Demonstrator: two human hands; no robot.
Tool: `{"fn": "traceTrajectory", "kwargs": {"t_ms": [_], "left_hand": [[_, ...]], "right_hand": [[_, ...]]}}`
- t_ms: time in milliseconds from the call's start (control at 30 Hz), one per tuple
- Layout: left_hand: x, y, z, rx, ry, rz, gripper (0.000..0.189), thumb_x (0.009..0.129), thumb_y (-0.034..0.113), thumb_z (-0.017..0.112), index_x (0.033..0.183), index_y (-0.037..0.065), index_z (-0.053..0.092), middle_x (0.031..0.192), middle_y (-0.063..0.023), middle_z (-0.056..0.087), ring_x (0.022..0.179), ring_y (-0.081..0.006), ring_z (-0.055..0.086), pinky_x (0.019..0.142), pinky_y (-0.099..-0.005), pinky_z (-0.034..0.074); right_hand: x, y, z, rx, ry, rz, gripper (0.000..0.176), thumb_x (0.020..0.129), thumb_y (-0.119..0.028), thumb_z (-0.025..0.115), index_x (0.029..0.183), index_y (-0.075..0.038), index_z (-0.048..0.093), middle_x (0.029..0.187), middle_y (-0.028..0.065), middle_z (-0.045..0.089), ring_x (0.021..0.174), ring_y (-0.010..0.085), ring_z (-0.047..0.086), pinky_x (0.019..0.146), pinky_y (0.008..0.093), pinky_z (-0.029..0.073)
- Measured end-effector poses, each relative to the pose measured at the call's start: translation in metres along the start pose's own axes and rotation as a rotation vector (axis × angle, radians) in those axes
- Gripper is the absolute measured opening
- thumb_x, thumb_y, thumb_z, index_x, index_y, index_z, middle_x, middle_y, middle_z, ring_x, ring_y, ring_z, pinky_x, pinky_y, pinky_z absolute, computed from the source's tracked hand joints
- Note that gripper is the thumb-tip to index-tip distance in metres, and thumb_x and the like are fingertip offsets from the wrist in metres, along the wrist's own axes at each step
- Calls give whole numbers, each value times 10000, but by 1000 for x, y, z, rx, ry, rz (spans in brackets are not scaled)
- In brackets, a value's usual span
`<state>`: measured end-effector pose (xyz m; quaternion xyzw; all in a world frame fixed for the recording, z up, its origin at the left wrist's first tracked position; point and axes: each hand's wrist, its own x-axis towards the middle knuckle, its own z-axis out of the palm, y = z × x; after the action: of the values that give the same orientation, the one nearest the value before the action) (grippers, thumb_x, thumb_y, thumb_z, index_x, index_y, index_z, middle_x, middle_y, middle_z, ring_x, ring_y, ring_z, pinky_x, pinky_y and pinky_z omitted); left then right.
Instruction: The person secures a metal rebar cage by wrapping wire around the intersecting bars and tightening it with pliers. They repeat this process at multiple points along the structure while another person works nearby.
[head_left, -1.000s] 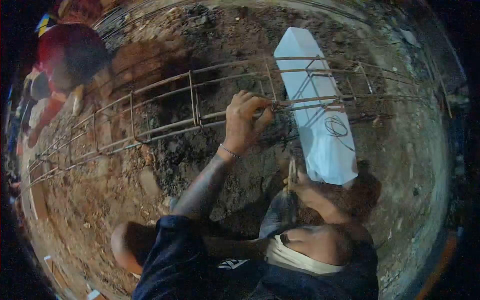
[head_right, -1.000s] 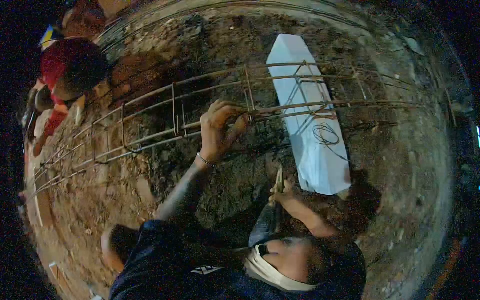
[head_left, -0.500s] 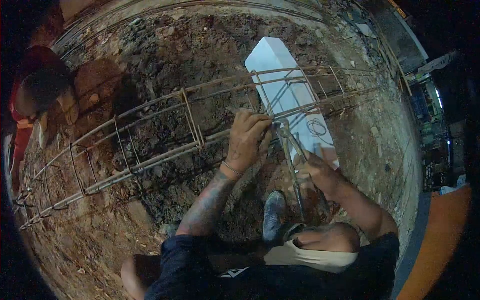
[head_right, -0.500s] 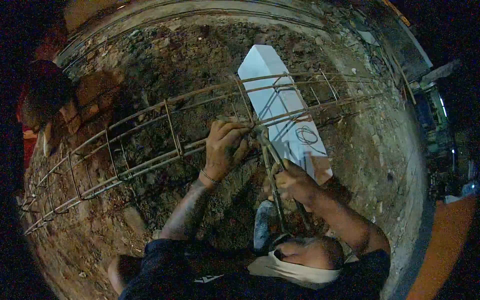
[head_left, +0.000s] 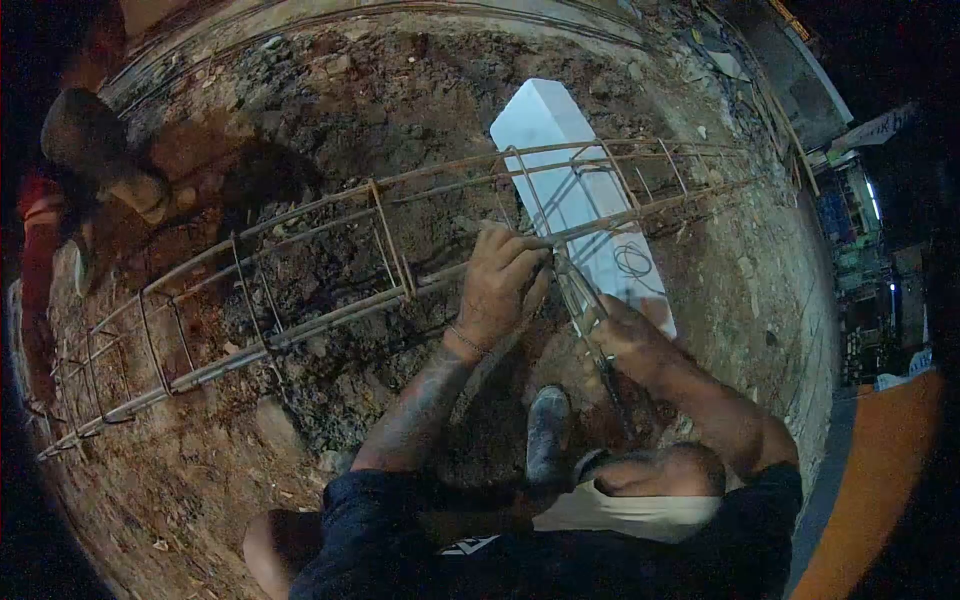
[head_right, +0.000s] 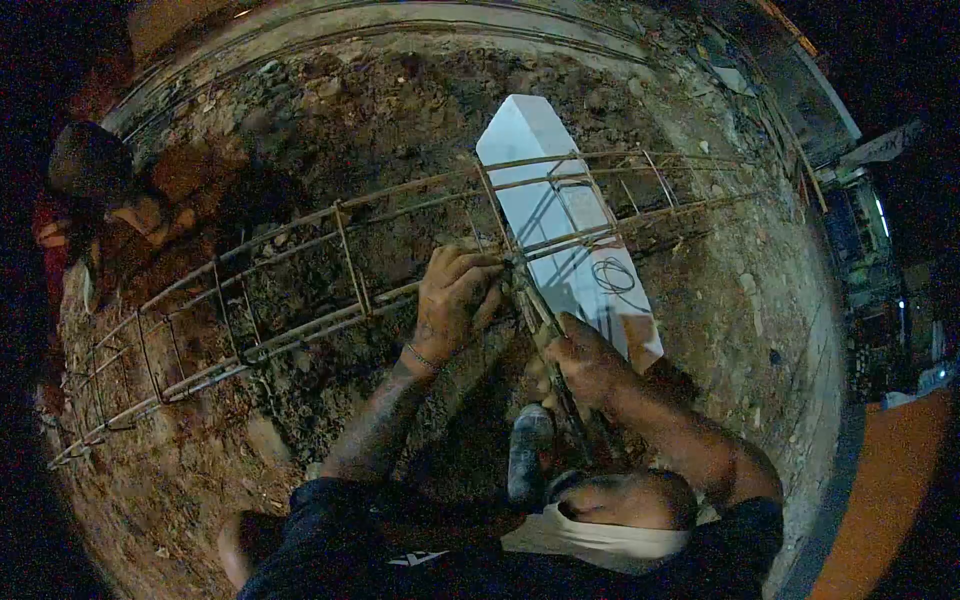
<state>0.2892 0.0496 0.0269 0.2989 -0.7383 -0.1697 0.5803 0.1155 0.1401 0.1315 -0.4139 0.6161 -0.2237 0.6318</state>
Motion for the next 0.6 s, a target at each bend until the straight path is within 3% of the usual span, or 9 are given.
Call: {"fn": "traceTrajectory", "kwargs": {"t_ms": [67,167,233,267,333,400,433,500,600], "left_hand": [[0,0,-1,12,4,11,221,653,61,673,866,51,615,941,-93,587,925,-315,525,805,-441,420],[1,1,-4,-1,-20,29,248,634,83,678,864,28,601,932,-110,570,890,-303,513,808,-436,414],[12,10,-18,-25,-47,37,284,615,103,681,865,6,587,925,-119,557,856,-288,502,802,-428,409],[22,22,-32,-18,-224,31,428,583,155,710,968,24,575,1006,-137,545,928,-310,502,857,-434,400],[36,34,-41,-17,-398,25,573,552,207,739,1071,42,563,1087,-155,534,999,-332,502,913,-440,391],[43,42,-33,-763,-632,45,812,503,256,740,1231,52,442,1149,-178,499,1046,-345,482,948,-413,374],[47,40,-19,-760,-626,48,812,503,256,740,1231,52,442,1149,-178,499,1046,-345,482,948,-413,374],[47,31,20,-334,-406,179,904,509,254,749,1299,70,349,1117,-154,524,1010,-319,511,887,-393,410],[38,18,48,-200,-580,147,725,577,251,727,1218,67,443,1034,-111,557,924,-282,541,792,-377,442]], "right_hand": [[3,5,-4,108,8,125,286,918,-282,437,1060,-34,453,876,93,554,731,221,586,669,360,503],[20,33,-22,-687,208,-46,333,922,-288,430,1093,-5,388,751,112,542,678,183,581,613,348,497],[12,9,-15,-891,199,-56,301,882,-226,466,1078,-6,403,763,145,548,697,222,591,608,374,487],[10,0,-15,-959,198,-59,294,869,-205,478,1073,-6,407,768,156,550,703,235,595,607,383,483],[8,-15,-22,-1732,-118,-182,332,774,-100,513,1079,-4,421,795,193,565,731,296,597,642,408,477],[-10,-42,-13,-1664,-91,-248,370,731,-67,525,1081,8,432,813,209,571,729,320,596,634,416,480],[-15,-53,-8,-1602,-57,-320,411,688,-33,537,1084,21,442,830,224,576,727,345,596,625,425,484],[-7,-31,-19,-1374,-26,-358,369,732,-53,528,1082,39,454,824,216,586,686,332,606,577,417,498],[-3,-40,-7,-1909,424,-315,272,830,-156,487,1066,-20,494,675,137,588,580,247,604,518,354,492]]}}
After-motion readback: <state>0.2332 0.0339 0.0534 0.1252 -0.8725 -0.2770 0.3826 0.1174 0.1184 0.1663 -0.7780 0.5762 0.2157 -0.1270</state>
